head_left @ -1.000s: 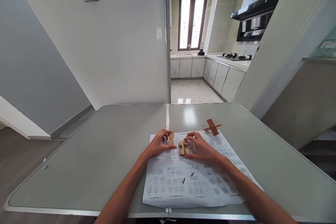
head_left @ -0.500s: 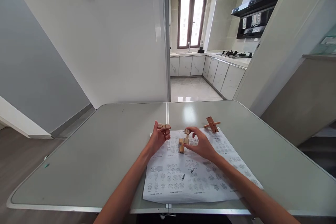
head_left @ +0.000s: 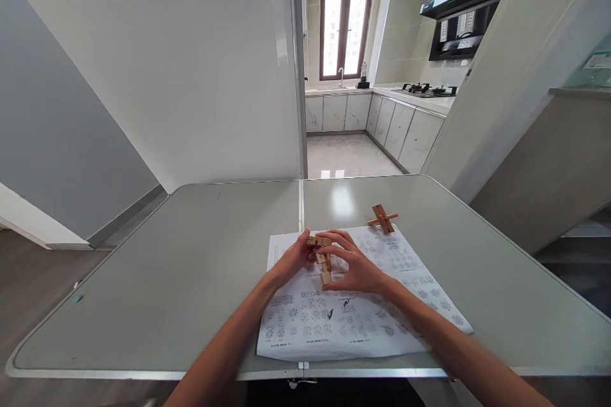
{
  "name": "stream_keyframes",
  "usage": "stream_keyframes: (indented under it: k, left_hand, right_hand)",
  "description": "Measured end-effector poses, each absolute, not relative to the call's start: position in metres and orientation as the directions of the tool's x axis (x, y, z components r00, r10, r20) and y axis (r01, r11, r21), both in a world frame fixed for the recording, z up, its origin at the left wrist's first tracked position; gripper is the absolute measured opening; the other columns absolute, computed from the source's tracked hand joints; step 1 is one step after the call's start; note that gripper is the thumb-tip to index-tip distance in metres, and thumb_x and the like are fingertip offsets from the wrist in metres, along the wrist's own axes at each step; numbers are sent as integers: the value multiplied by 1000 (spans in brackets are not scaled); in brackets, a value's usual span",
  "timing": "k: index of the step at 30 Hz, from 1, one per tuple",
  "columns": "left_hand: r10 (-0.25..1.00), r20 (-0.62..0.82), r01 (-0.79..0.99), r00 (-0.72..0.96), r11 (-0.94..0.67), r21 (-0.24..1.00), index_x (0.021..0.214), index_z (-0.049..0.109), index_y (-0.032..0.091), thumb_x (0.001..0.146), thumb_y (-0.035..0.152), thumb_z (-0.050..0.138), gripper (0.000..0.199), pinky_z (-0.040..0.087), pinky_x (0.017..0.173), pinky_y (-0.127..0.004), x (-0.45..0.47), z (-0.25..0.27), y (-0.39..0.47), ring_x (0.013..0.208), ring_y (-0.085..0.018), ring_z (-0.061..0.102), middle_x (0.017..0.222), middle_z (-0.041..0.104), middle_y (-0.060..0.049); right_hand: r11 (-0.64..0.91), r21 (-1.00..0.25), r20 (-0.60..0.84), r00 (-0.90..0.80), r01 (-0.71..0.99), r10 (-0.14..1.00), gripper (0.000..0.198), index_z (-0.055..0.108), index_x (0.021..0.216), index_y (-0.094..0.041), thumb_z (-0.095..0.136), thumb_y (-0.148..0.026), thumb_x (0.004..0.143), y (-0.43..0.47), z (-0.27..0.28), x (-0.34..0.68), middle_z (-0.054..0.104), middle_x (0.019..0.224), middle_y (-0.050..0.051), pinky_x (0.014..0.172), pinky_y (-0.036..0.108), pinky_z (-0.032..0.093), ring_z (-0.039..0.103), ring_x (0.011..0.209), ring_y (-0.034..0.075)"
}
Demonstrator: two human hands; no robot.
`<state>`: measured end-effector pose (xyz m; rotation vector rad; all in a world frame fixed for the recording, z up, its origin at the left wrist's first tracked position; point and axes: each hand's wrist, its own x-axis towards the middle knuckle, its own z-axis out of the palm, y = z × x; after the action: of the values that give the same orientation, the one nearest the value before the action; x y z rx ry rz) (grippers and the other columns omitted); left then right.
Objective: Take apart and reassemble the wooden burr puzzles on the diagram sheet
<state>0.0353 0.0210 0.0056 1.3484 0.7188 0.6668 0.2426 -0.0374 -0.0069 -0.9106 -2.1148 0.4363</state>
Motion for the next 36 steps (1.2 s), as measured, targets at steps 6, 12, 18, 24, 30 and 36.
stream_keyframes:
  k: [6, 12, 18, 24, 30, 36]
  left_hand:
    - [685, -104, 116, 721, 28, 993, 81, 56, 16, 99, 66, 44, 55, 29, 58, -27, 18, 26, 26, 58, -11, 32, 70, 43, 3]
    - [640, -66, 142, 765, -67, 988, 96, 64, 14, 99, 63, 48, 52, 36, 61, -26, 12, 34, 26, 57, -9, 42, 73, 55, 1]
    - [625, -61, 91, 778, -16, 996, 123, 66, 15, 98, 57, 56, 50, 41, 56, -24, 12, 29, 27, 61, -9, 54, 107, 69, -11]
    - [731, -45, 16, 681, 46, 999, 132, 63, 16, 98, 54, 60, 51, 51, 62, -24, 16, 21, 26, 75, -13, 68, 128, 69, -17]
    - [700, 36, -26, 713, -25, 999, 139, 61, 19, 96, 50, 66, 53, 60, 84, -36, 25, 19, 14, 102, -26, 74, 135, 67, -16]
    - [722, 91, 1, 685, -126, 992, 145, 56, 22, 96, 44, 67, 56, 61, 88, -43, 33, 15, 2, 93, -26, 77, 127, 72, -15]
  right_hand:
    - [708, -543, 529, -470, 452, 706, 68, 63, 133, -32, 92, -39, 72, -37, -5, 248, 50, 152, 9, 113, 53, 44, 43, 139, 34]
    - [680, -570, 493, -471, 461, 732, 65, 64, 131, -33, 92, -37, 72, -39, -5, 251, 48, 152, 10, 112, 53, 46, 47, 138, 34]
    - [635, -657, 527, -354, 406, 772, 63, 62, 130, -29, 89, -42, 75, -34, -6, 255, 43, 155, 12, 109, 50, 49, 53, 134, 32]
    - [466, -787, 465, -106, 405, 879, 55, 61, 126, -27, 84, -45, 79, -32, -9, 250, 68, 127, 9, 96, 48, 55, 65, 108, 28]
    - [349, -877, 362, -22, 329, 932, 52, 64, 121, -23, 81, -50, 80, -31, -9, 235, 74, 110, 8, 81, 40, 59, 70, 89, 24]
    - [273, -903, 302, 36, 331, 953, 51, 67, 113, -21, 82, -54, 78, -34, -6, 229, 75, 91, 5, 68, 35, 57, 68, 73, 21]
